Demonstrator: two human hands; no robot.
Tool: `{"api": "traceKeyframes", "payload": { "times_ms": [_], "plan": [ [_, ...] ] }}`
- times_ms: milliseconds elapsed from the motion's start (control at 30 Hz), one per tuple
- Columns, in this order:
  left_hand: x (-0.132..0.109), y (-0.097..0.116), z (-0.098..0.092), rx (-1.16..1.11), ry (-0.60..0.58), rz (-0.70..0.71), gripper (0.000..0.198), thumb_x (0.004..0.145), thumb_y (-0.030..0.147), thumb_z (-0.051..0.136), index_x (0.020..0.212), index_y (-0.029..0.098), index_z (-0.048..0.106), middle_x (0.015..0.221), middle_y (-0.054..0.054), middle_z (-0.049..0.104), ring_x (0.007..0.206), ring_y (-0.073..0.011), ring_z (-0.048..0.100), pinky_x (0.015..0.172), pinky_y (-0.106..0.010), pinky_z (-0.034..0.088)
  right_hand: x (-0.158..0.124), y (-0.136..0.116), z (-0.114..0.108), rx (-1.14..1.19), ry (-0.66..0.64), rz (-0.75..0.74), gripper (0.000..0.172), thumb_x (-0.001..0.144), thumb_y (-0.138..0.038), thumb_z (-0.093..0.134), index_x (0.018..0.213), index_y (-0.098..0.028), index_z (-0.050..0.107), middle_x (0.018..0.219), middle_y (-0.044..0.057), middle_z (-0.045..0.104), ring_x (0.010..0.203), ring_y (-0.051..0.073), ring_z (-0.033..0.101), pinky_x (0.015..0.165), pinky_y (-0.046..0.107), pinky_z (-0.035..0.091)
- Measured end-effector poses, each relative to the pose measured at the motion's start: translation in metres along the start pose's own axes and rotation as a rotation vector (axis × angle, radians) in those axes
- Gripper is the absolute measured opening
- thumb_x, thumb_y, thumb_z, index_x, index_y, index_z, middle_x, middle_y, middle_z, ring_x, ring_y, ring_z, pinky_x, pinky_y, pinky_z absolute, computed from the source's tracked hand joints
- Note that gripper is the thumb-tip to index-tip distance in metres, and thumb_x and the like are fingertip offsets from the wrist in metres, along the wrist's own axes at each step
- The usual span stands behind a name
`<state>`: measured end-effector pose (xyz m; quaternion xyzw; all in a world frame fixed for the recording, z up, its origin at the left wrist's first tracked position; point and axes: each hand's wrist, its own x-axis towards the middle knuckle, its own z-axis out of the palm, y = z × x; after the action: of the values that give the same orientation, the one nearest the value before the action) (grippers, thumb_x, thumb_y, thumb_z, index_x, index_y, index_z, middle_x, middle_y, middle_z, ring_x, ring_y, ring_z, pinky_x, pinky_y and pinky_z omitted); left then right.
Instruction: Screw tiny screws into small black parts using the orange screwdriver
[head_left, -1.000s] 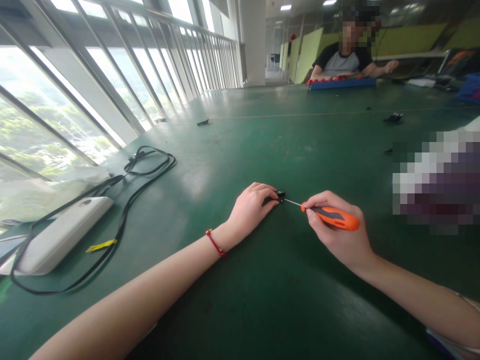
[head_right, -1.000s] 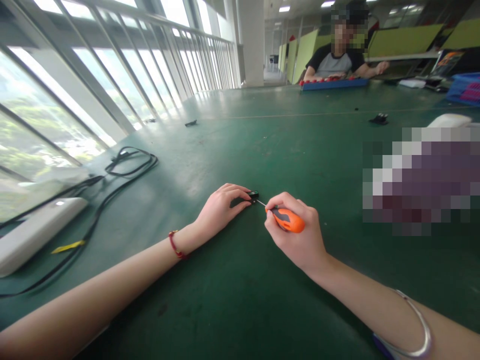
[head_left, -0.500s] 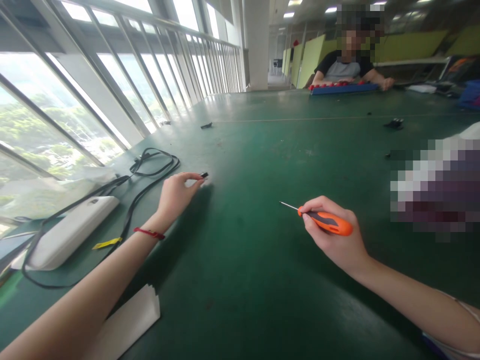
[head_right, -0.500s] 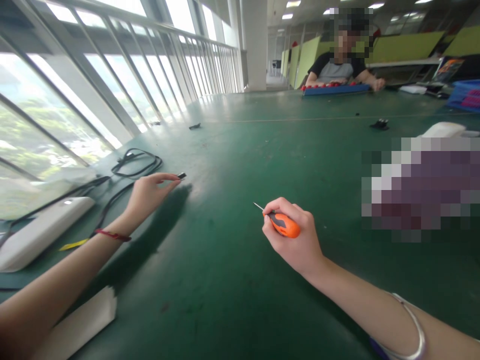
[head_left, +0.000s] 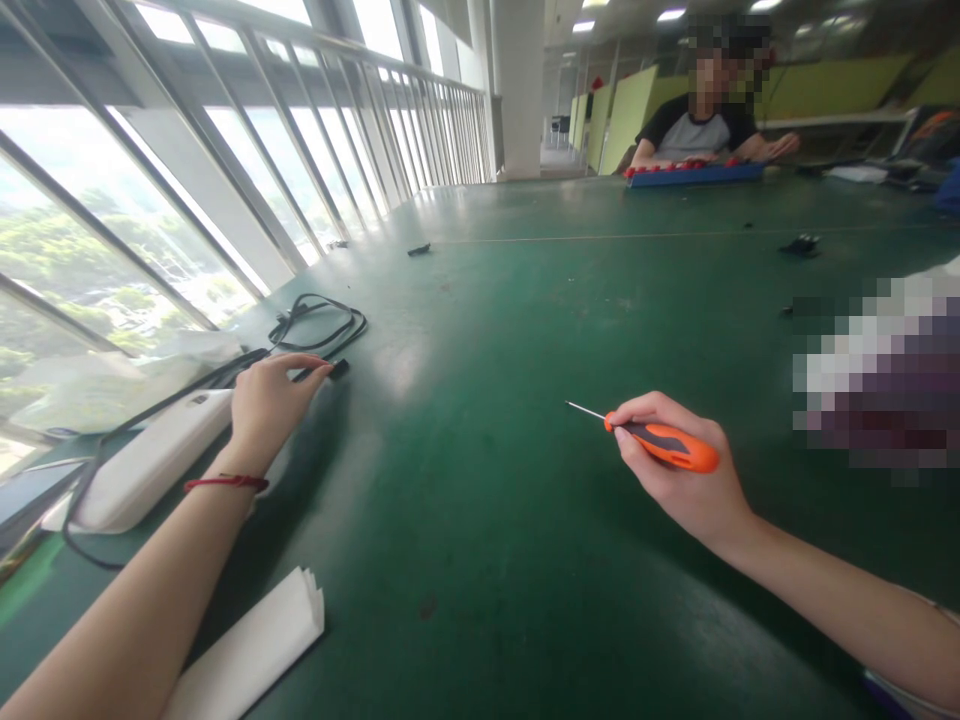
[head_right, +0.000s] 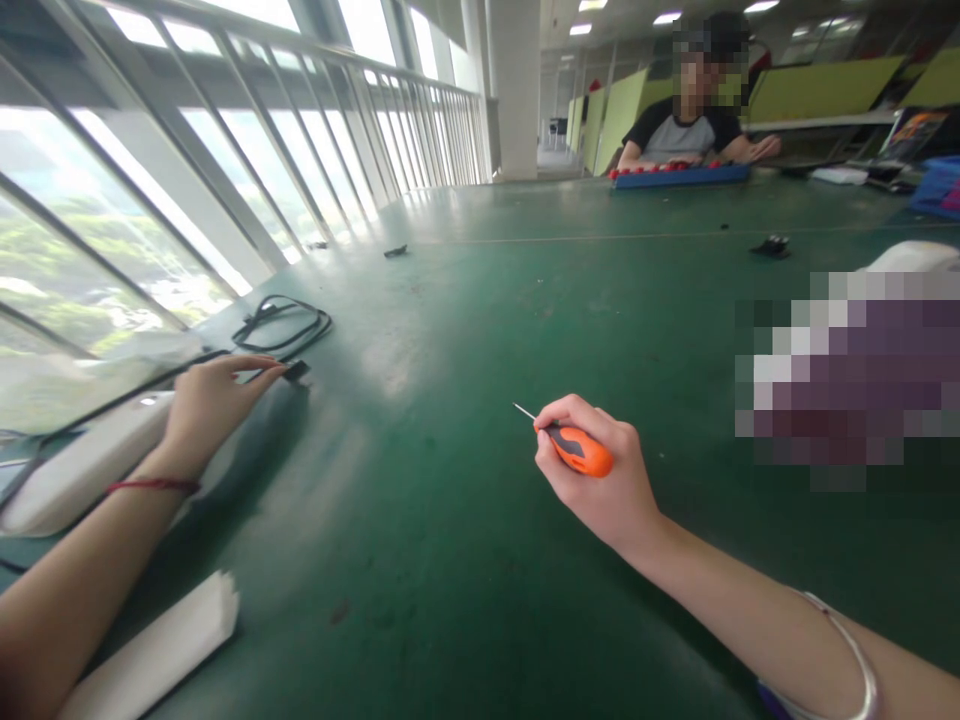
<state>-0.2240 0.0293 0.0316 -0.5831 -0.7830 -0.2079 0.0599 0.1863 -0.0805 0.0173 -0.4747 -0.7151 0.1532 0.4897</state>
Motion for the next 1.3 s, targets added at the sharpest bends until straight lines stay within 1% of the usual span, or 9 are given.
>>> {"api": "traceKeyframes", "payload": {
  "times_ms": [67,167,333,433,567,833,1000,1100,1300],
  "plan": [
    [0.003,-0.002,-0.002,-0.023,0.053,-0.012,0.041,0.078,0.044,0.056,0.101,0.015,0.075,0.101,-0.01,0.073,0.1,-0.0293,0.065,0.094,-0.036,0.045,0.0,0.0,0.001,0.003,-0.001,-0.002,0.007,0.081,-0.013,0.059,0.081,-0.02,0.061,0.071,-0.002,0.065,0.056,0.009,0.059,0.053,0.021,0.046],
    [0.007,-0.003,-0.002,-0.054,0.033,-0.064,0.043,0.078,0.043,0.056,0.102,0.013,0.075,0.099,-0.012,0.074,0.101,-0.0297,0.065,0.096,-0.036,0.045,0.0,-0.001,0.002,-0.004,-0.002,-0.009,0.007,0.08,-0.013,0.059,0.08,-0.02,0.061,0.069,-0.002,0.065,0.054,0.009,0.059,0.052,0.02,0.045],
    [0.009,0.002,0.004,-0.042,-0.008,-0.063,0.04,0.078,0.042,0.056,0.101,0.015,0.075,0.096,-0.01,0.074,0.097,-0.0278,0.065,0.088,-0.033,0.047,0.0,-0.001,0.002,-0.02,-0.003,-0.026,0.007,0.08,-0.013,0.059,0.08,-0.02,0.061,0.07,-0.002,0.065,0.054,0.009,0.059,0.052,0.021,0.046],
    [0.007,0.006,0.005,-0.022,-0.035,-0.062,0.041,0.078,0.043,0.058,0.103,0.016,0.074,0.096,-0.009,0.074,0.095,-0.0261,0.065,0.083,-0.031,0.047,0.001,-0.003,0.001,-0.027,-0.002,-0.03,0.007,0.08,-0.013,0.059,0.08,-0.02,0.061,0.069,-0.002,0.066,0.054,0.01,0.059,0.05,0.021,0.045],
    [0.005,0.007,0.003,-0.023,-0.025,-0.091,0.04,0.077,0.044,0.059,0.103,0.017,0.074,0.093,-0.008,0.074,0.089,-0.0249,0.065,0.079,-0.03,0.046,0.001,-0.003,0.0,-0.021,-0.005,-0.035,0.008,0.08,-0.013,0.058,0.08,-0.021,0.06,0.07,-0.002,0.066,0.053,0.01,0.059,0.049,0.022,0.046],
    [0.007,0.006,0.005,-0.024,-0.036,-0.093,0.042,0.078,0.045,0.058,0.104,0.016,0.074,0.093,-0.008,0.074,0.088,-0.0242,0.064,0.077,-0.029,0.045,0.0,-0.002,0.001,-0.02,-0.014,-0.03,0.007,0.08,-0.014,0.059,0.081,-0.02,0.061,0.071,-0.002,0.066,0.055,0.01,0.06,0.052,0.021,0.046],
    [0.006,0.006,0.005,-0.038,-0.04,-0.086,0.045,0.077,0.046,0.057,0.105,0.015,0.073,0.094,-0.009,0.073,0.088,-0.0239,0.064,0.075,-0.028,0.044,0.0,-0.001,0.001,-0.018,-0.012,-0.039,0.007,0.08,-0.014,0.059,0.081,-0.021,0.06,0.071,-0.002,0.066,0.055,0.01,0.06,0.051,0.022,0.046],
    [0.005,0.006,0.005,-0.04,-0.033,-0.093,0.044,0.077,0.045,0.057,0.103,0.015,0.074,0.091,-0.008,0.073,0.084,-0.0232,0.064,0.073,-0.028,0.044,0.001,-0.001,0.001,-0.02,-0.015,-0.038,0.007,0.08,-0.014,0.059,0.081,-0.021,0.06,0.071,-0.001,0.067,0.055,0.011,0.06,0.051,0.022,0.046],
    [0.003,0.011,0.002,-0.035,-0.043,-0.107,0.044,0.076,0.045,0.056,0.103,0.015,0.074,0.087,-0.008,0.073,0.085,-0.0244,0.064,0.072,-0.028,0.045,0.001,-0.002,0.001,-0.021,-0.019,-0.051,0.008,0.08,-0.013,0.058,0.081,-0.021,0.06,0.071,-0.002,0.066,0.055,0.01,0.06,0.05,0.021,0.046]
  ]
}}
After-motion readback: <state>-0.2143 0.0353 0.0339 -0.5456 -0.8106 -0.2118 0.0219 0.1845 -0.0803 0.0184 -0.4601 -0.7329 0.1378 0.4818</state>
